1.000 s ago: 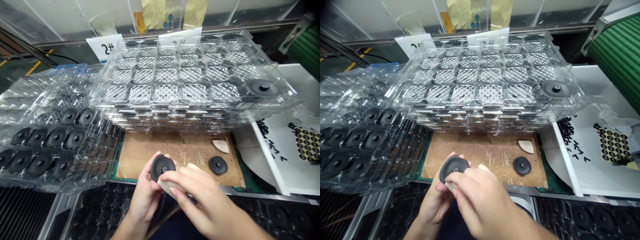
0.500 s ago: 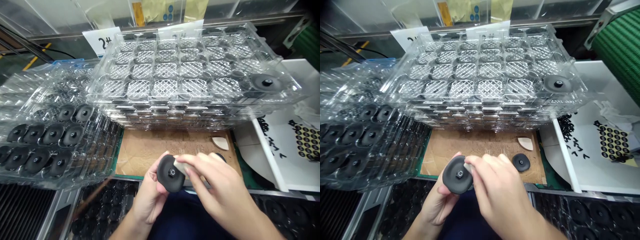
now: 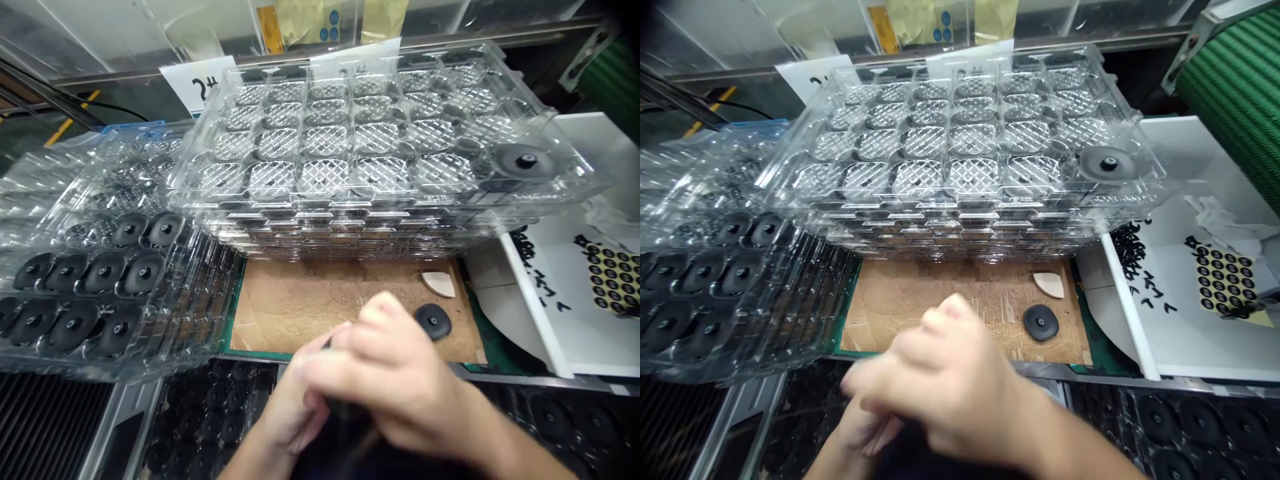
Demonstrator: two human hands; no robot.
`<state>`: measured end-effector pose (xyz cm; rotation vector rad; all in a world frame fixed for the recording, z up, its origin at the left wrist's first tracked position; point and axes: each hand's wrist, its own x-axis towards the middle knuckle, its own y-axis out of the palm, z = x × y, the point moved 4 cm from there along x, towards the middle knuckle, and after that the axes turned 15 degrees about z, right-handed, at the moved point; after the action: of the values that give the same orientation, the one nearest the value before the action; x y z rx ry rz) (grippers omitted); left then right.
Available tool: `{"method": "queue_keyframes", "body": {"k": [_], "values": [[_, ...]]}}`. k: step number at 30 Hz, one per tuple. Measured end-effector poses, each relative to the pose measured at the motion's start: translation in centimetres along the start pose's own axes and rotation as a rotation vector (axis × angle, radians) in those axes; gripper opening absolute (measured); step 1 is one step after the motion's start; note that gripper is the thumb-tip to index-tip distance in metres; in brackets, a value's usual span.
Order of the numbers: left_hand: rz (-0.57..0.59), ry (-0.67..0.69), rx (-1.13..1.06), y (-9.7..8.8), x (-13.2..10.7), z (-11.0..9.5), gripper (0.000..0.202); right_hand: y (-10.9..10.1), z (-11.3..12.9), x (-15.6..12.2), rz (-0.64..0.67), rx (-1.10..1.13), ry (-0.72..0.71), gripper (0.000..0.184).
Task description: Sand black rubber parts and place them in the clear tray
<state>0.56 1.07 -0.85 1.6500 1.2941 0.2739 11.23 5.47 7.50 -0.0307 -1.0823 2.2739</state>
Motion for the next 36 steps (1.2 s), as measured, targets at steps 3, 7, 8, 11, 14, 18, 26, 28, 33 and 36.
{"method": "queue_keyframes", "body": {"k": [3,7,8,11,14,18,26,28,33,36], "values": [[0.125,0.007,-0.065,0.4,-0.1,-0.2,0.059,0.3,-4.1,-1.8,-0.184,0.009,0.329,0.023],[0.212,0.028,-0.123,0.3,-0.4,-0.4,0.056,5.2,-7.7,-5.0,-0.135,0.111,0.556,0.023],[0.211,0.035,-0.125,0.2,-0.5,-0.5,0.056,6.9,-7.9,-5.7,-0.096,0.13,0.545,0.023],[0.187,0.03,-0.137,0.3,-0.4,-0.5,0.053,10.7,-8.1,-7.1,-0.015,0.17,0.521,0.021],[0.207,0.008,-0.123,0.9,-0.2,-0.5,0.052,10.1,-8.1,-7.3,-0.048,0.197,0.554,0.02],[0.177,0.006,-0.107,1.3,-0.1,-0.3,0.058,3.6,-5.7,-6.1,-0.29,0.184,0.617,0.023],[-0.01,0.158,0.022,0.5,-0.5,-0.5,0.06,1.1,1.6,-1.7,-0.138,0.158,0.182,0.022],[-0.038,0.145,0.007,0.2,-0.6,-0.1,0.061,1.4,1.1,-1.2,-0.093,0.155,0.213,0.021],[0.018,0.051,-0.031,-0.3,-0.8,0.8,0.058,1.0,0.9,-0.9,-0.158,0.098,0.182,0.023],[0.021,0.067,-0.038,-0.6,-0.8,0.3,0.061,1.0,0.9,-1.7,0.016,0.201,0.198,0.021]]}}
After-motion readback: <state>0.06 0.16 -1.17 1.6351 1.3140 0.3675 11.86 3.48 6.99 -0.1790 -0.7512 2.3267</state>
